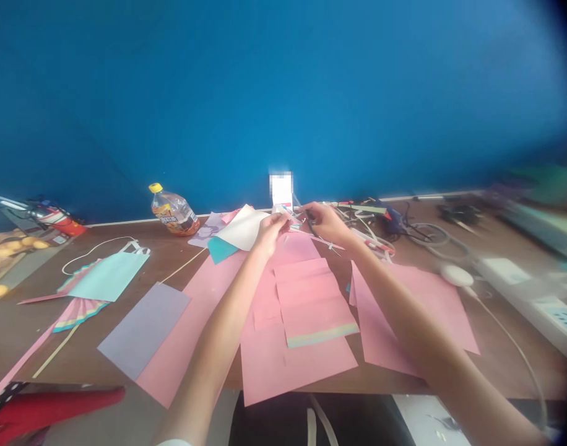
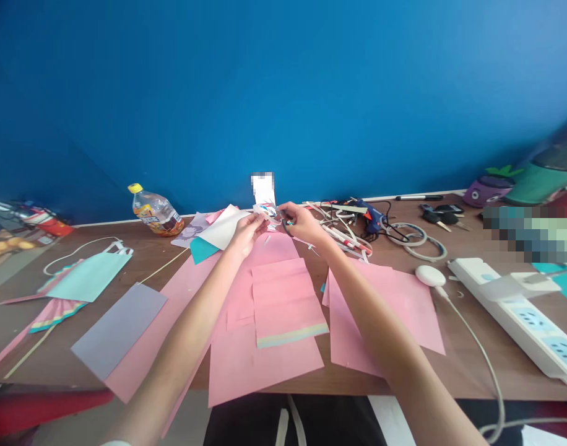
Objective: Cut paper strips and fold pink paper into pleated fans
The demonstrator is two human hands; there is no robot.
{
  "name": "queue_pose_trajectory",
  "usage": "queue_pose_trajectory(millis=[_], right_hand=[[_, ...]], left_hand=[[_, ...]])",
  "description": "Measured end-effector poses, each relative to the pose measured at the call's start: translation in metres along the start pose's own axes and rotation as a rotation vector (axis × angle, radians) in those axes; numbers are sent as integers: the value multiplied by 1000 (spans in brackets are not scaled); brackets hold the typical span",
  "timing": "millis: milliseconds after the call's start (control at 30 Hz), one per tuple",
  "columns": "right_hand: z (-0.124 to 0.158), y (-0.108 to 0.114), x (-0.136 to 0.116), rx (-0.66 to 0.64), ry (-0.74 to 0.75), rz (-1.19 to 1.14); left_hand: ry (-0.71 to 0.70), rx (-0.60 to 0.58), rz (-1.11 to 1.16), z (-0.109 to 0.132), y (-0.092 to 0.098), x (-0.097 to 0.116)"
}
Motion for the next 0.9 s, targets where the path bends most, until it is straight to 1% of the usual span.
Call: queue_pose_trajectory(millis=[100, 200, 267, 333, 400, 467, 533, 600, 667, 700, 800, 900], right_hand=[[1, -14, 2, -1, -36, 153], [1, -14, 8, -14, -76, 236], [0, -4, 10, 18, -77, 324], [-1, 12, 12, 88, -94, 469], [-2, 25, 13, 121, -124, 590], [-2, 33, 13, 149, -160, 627], [-1, 37, 13, 193, -220, 518], [1, 33, 12, 211, -296, 265], [0, 20, 9, 155, -344, -30], [0, 12, 6, 112, -349, -136], [-1, -2, 2, 52, -354, -298], [0, -5, 0, 50, -338, -365]], left_hand=[[32, -39, -22, 3, -6, -5], [0, -19, -150, 5, -4, 0], [-48, 18, -229, 6, 0, 6], [-88, 38, -270, 7, 2, 11], [-108, 37, -276, 7, 1, 13], [-112, 17, -265, 7, -2, 13], [-108, -19, -254, 7, -6, 11], [-105, -68, -247, 8, -11, 9], [-99, -108, -241, 9, -15, 7], [-98, -121, -241, 9, -16, 6], [-91, -147, -265, 11, -19, 3], [-97, -189, -290, 13, -22, 2]])
Point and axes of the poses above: each hand's wrist, its own z-axis away from the middle knuckle, its own y-axis out of the back of the hand, x = y × z, the point moved 6 cm from there along -z, towards the middle knuckle, and after that the axes turned 12 degrees about z, right-handed, at the moved point
